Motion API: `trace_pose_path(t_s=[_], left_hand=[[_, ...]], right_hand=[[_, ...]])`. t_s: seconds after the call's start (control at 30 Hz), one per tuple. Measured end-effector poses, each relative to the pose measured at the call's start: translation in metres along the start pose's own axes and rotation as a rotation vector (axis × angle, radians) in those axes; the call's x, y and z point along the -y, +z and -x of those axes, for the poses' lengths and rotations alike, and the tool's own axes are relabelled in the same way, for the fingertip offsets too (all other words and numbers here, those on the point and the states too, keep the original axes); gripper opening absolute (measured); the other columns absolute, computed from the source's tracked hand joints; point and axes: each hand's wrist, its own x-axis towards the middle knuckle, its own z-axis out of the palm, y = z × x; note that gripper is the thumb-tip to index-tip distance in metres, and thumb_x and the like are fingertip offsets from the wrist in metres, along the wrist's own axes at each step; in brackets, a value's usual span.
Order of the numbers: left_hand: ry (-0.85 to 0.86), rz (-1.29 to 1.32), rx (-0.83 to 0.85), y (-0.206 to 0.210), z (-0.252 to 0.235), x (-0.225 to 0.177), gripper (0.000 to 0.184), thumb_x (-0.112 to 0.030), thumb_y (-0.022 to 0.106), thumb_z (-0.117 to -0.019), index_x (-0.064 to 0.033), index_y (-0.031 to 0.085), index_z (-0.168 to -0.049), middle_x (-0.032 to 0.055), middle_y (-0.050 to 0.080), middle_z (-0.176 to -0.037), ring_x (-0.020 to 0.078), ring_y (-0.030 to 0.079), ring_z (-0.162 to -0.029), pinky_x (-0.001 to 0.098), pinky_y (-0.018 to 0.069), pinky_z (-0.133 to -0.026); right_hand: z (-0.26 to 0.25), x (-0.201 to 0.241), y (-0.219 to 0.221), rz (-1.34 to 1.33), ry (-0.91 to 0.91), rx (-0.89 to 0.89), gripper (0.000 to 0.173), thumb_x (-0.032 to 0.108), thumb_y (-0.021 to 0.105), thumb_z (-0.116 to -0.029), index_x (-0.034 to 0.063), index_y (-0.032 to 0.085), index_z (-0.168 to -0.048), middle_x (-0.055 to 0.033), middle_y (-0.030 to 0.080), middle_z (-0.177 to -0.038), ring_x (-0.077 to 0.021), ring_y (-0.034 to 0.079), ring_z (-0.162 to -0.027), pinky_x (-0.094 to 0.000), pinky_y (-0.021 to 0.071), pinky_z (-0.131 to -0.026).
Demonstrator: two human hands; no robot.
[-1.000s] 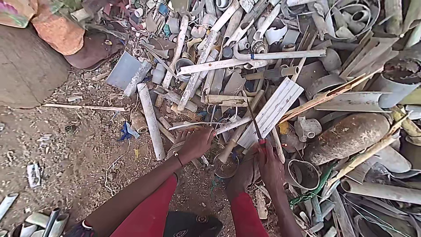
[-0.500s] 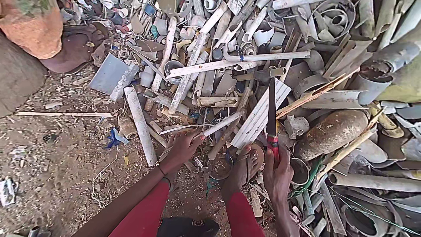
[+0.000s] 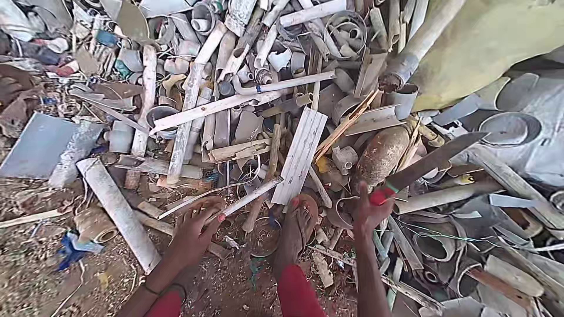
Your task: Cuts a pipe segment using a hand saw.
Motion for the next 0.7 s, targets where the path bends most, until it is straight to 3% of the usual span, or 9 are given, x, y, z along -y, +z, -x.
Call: trace_pose_path(t_s=[0.07, 0.1, 0.13, 0.17, 0.23, 0.3, 0.4, 0.6, 0.7], left_hand=[[0.010, 0.020, -0.018, 0.001, 0.004, 0.004, 0.069, -0.064, 0.039, -0.0986, -0.0072, 0.072, -0.121, 0.0142, 0.072, -0.109, 0.0390, 0.059, -0.121, 0.0697, 0.0231, -0.113], [0.014, 0.019, -0.026, 0.002, 0.005, 0.005, 0.069, -0.064, 0.039, -0.0982, -0.0066, 0.072, -0.118, 0.0132, 0.072, -0.103, 0.0381, 0.061, -0.117, 0.0693, 0.0246, -0.113], [0.018, 0.012, -0.032, 0.002, 0.005, 0.005, 0.070, -0.065, 0.038, -0.0977, -0.0064, 0.072, -0.115, 0.0124, 0.072, -0.097, 0.0369, 0.062, -0.113, 0.0687, 0.0271, -0.111], [0.024, 0.005, -0.040, 0.002, 0.005, 0.003, 0.070, -0.066, 0.038, -0.0975, -0.0067, 0.072, -0.111, 0.0113, 0.071, -0.093, 0.0354, 0.064, -0.108, 0.0682, 0.0293, -0.108], [0.024, -0.008, -0.024, 0.001, 0.005, 0.000, 0.072, -0.066, 0.038, -0.0982, -0.0046, 0.073, -0.114, 0.0156, 0.073, -0.103, 0.0407, 0.060, -0.118, 0.0695, 0.0275, -0.111], [0.025, -0.028, -0.017, -0.001, 0.004, -0.004, 0.073, -0.065, 0.038, -0.0989, -0.0033, 0.073, -0.114, 0.0180, 0.073, -0.105, 0.0421, 0.061, -0.117, 0.0703, 0.0278, -0.110], [0.017, -0.048, -0.006, -0.002, 0.003, -0.004, 0.071, -0.063, 0.039, -0.0985, -0.0031, 0.074, -0.114, 0.0192, 0.073, -0.107, 0.0431, 0.061, -0.119, 0.0695, 0.0295, -0.110], [0.041, -0.046, -0.019, -0.001, 0.005, -0.001, 0.072, -0.064, 0.040, -0.0982, -0.0036, 0.074, -0.117, 0.0203, 0.071, -0.116, 0.0447, 0.057, -0.126, 0.0702, 0.0268, -0.112], [0.021, -0.010, -0.026, -0.001, 0.007, 0.001, 0.069, -0.064, 0.041, -0.0976, -0.0054, 0.074, -0.115, 0.0174, 0.072, -0.113, 0.0425, 0.056, -0.127, 0.0679, 0.0251, -0.114]], right_hand=[[-0.046, -0.008, -0.003, 0.041, -0.100, -0.017, 0.059, 0.019, 0.083, -0.0835, -0.0170, 0.060, -0.125, -0.0370, 0.054, -0.131, -0.0441, 0.053, -0.123, -0.0497, 0.0432, -0.107], [-0.066, -0.011, -0.003, 0.037, -0.106, -0.004, 0.056, 0.022, 0.083, -0.0836, -0.0145, 0.064, -0.122, -0.0346, 0.055, -0.133, -0.0419, 0.053, -0.125, -0.0488, 0.0427, -0.107], [-0.082, -0.012, -0.001, 0.011, -0.059, 0.019, 0.052, 0.025, 0.084, -0.0838, -0.0099, 0.067, -0.118, -0.0258, 0.062, -0.125, -0.0306, 0.060, -0.116, -0.0425, 0.0484, -0.100], [-0.094, -0.011, 0.001, -0.045, 0.018, 0.050, 0.045, 0.025, 0.085, -0.0838, -0.0049, 0.068, -0.112, -0.0133, 0.068, -0.106, -0.0153, 0.065, -0.093, -0.0331, 0.0543, -0.082], [-0.107, -0.005, 0.000, -0.131, 0.159, 0.152, 0.038, 0.023, 0.084, -0.0850, -0.0025, 0.066, -0.106, -0.0042, 0.065, -0.084, -0.0062, 0.061, -0.069, -0.0273, 0.0528, -0.066], [-0.114, -0.002, -0.004, -0.063, 0.196, 0.229, 0.041, 0.028, 0.083, -0.0863, -0.0021, 0.065, -0.109, -0.0046, 0.064, -0.084, -0.0072, 0.059, -0.068, -0.0293, 0.0519, -0.065], [-0.125, 0.010, -0.006, 0.122, 0.210, 0.299, 0.050, 0.040, 0.079, -0.0897, -0.0040, 0.065, -0.109, -0.0103, 0.063, -0.086, -0.0162, 0.057, -0.071, -0.0413, 0.0493, -0.070], [-0.133, 0.014, -0.004, -0.001, 0.241, 0.276, 0.044, 0.033, 0.085, -0.0842, 0.0003, 0.064, -0.107, -0.0034, 0.062, -0.081, -0.0096, 0.057, -0.065, -0.0322, 0.0503, -0.063], [-0.116, 0.007, -0.010, 0.032, 0.190, 0.256, 0.049, 0.032, 0.087, -0.0806, -0.0026, 0.066, -0.108, -0.0080, 0.065, -0.087, -0.0132, 0.059, -0.071, -0.0378, 0.0510, -0.070]])
